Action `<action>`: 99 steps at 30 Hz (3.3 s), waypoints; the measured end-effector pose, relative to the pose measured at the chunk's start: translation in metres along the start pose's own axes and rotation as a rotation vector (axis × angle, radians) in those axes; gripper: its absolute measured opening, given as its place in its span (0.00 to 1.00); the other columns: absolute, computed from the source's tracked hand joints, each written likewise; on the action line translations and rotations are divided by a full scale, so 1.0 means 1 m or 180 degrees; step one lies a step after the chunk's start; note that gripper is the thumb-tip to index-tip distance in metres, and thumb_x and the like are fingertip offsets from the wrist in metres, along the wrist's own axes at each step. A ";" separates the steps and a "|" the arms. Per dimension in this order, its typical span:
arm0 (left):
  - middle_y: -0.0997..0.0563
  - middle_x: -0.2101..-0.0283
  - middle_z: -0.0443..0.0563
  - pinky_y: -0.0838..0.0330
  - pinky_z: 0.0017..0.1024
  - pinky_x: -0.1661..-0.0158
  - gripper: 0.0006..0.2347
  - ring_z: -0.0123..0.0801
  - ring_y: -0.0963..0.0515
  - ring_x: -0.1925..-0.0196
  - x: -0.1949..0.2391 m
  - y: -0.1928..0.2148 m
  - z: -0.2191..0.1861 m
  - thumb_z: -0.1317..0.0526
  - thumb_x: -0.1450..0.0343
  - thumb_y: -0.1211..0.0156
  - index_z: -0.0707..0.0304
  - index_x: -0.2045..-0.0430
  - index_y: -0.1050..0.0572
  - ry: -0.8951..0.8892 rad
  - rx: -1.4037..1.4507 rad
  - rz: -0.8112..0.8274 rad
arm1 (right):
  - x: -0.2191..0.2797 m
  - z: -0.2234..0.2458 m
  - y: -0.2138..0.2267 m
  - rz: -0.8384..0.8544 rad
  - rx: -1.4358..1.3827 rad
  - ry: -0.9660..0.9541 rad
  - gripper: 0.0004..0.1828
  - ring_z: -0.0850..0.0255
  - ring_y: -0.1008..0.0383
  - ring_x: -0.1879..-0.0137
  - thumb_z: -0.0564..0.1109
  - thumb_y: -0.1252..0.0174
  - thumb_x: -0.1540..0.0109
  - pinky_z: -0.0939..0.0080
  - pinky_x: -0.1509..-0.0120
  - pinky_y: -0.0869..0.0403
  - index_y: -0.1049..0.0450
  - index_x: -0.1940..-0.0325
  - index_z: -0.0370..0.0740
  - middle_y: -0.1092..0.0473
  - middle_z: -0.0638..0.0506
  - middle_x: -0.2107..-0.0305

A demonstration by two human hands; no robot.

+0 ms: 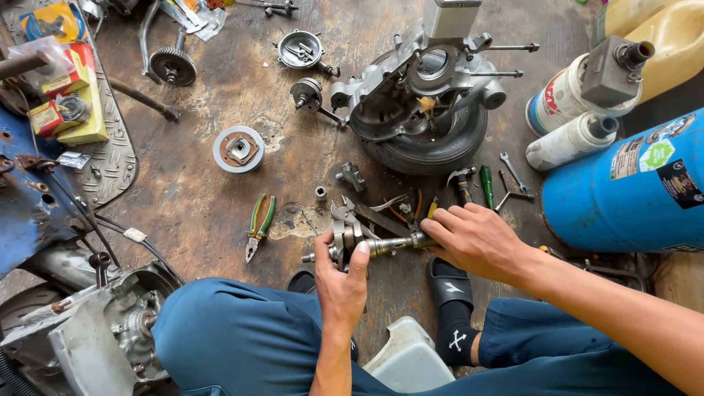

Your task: The person works on the rear section of a blue scooter, using a socket wrench to loosen and remove a bolt. They then move to a workbench area and sit on the floor to assemble a scooter part, using a socket wrench to tighten a nut onto a shaft.

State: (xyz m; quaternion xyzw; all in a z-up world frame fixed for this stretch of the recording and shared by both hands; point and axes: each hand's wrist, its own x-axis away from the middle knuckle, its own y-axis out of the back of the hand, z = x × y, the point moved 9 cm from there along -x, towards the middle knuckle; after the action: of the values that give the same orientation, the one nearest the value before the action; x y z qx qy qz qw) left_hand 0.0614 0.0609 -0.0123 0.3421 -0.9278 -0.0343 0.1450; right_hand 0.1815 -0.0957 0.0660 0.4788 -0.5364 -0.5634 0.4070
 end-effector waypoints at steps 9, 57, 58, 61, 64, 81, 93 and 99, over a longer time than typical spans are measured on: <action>0.24 0.69 0.46 0.28 0.30 0.68 0.24 0.30 0.25 0.70 0.007 -0.003 -0.017 0.47 0.35 0.41 0.61 0.50 0.32 -0.0277 0.0092 -0.0011 | 0.001 0.002 0.004 -0.0223 0.0193 -0.0299 0.17 0.59 0.34 0.68 0.54 0.35 0.45 0.58 0.62 0.33 0.33 0.62 0.44 0.36 0.52 0.69; 0.34 0.40 0.52 0.25 0.40 0.41 0.27 0.40 0.28 0.41 0.032 -0.026 -0.059 0.50 0.40 0.36 0.44 0.47 0.39 -0.2161 0.0138 0.0230 | 0.039 -0.033 -0.025 0.1752 -0.1567 -0.1115 0.12 0.49 0.24 0.66 0.52 0.36 0.47 0.49 0.59 0.26 0.29 0.69 0.46 0.24 0.56 0.70; 0.34 0.40 0.52 0.25 0.40 0.41 0.27 0.40 0.28 0.41 0.032 -0.028 -0.059 0.50 0.40 0.36 0.44 0.47 0.39 -0.2173 0.0138 0.0242 | 0.041 -0.038 -0.023 0.1740 -0.1566 -0.1128 0.12 0.49 0.24 0.66 0.52 0.36 0.47 0.49 0.59 0.26 0.29 0.69 0.46 0.24 0.56 0.70; 0.35 0.39 0.57 0.28 0.44 0.43 0.26 0.43 0.29 0.42 0.037 -0.027 -0.062 0.48 0.40 0.38 0.47 0.50 0.39 -0.2238 0.0252 0.0224 | 0.053 -0.046 -0.023 0.2034 -0.1355 -0.1073 0.15 0.50 0.22 0.61 0.52 0.32 0.48 0.48 0.56 0.24 0.27 0.62 0.49 0.23 0.57 0.65; 0.34 0.38 0.58 0.26 0.41 0.43 0.26 0.42 0.26 0.44 0.039 -0.024 -0.069 0.42 0.36 0.37 0.48 0.49 0.40 -0.2184 0.0443 0.0255 | 0.055 -0.056 -0.011 0.1849 -0.1189 -0.1195 0.13 0.49 0.22 0.63 0.54 0.35 0.48 0.50 0.57 0.24 0.26 0.65 0.47 0.22 0.56 0.65; 0.34 0.39 0.59 0.32 0.44 0.41 0.24 0.46 0.29 0.39 0.034 -0.020 -0.064 0.45 0.34 0.39 0.51 0.50 0.40 -0.1947 0.0619 0.0204 | 0.027 -0.009 0.036 0.0482 -0.0375 -0.0417 0.27 0.56 0.25 0.70 0.59 0.30 0.51 0.53 0.67 0.28 0.33 0.57 0.49 0.33 0.55 0.70; 0.37 0.41 0.52 0.17 0.28 0.66 0.27 0.30 0.22 0.60 0.023 -0.031 -0.030 0.34 0.31 0.47 0.50 0.49 0.40 -0.1480 -0.0175 0.0108 | 0.018 -0.002 0.007 -0.0433 0.0009 -0.0708 0.15 0.59 0.37 0.73 0.53 0.36 0.42 0.58 0.66 0.36 0.34 0.68 0.44 0.36 0.53 0.75; 0.35 0.40 0.54 0.22 0.28 0.64 0.24 0.29 0.22 0.62 0.028 -0.025 -0.032 0.37 0.27 0.52 0.55 0.49 0.39 -0.1478 -0.0094 -0.0062 | 0.014 0.000 0.004 -0.0642 -0.0093 -0.0941 0.18 0.56 0.34 0.79 0.52 0.41 0.34 0.57 0.71 0.34 0.34 0.75 0.44 0.34 0.53 0.82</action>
State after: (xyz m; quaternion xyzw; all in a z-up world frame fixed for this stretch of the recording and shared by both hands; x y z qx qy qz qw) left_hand 0.0661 0.0252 0.0214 0.3319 -0.9323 -0.1270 -0.0677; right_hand 0.1781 -0.1094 0.0681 0.4361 -0.5314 -0.6734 0.2721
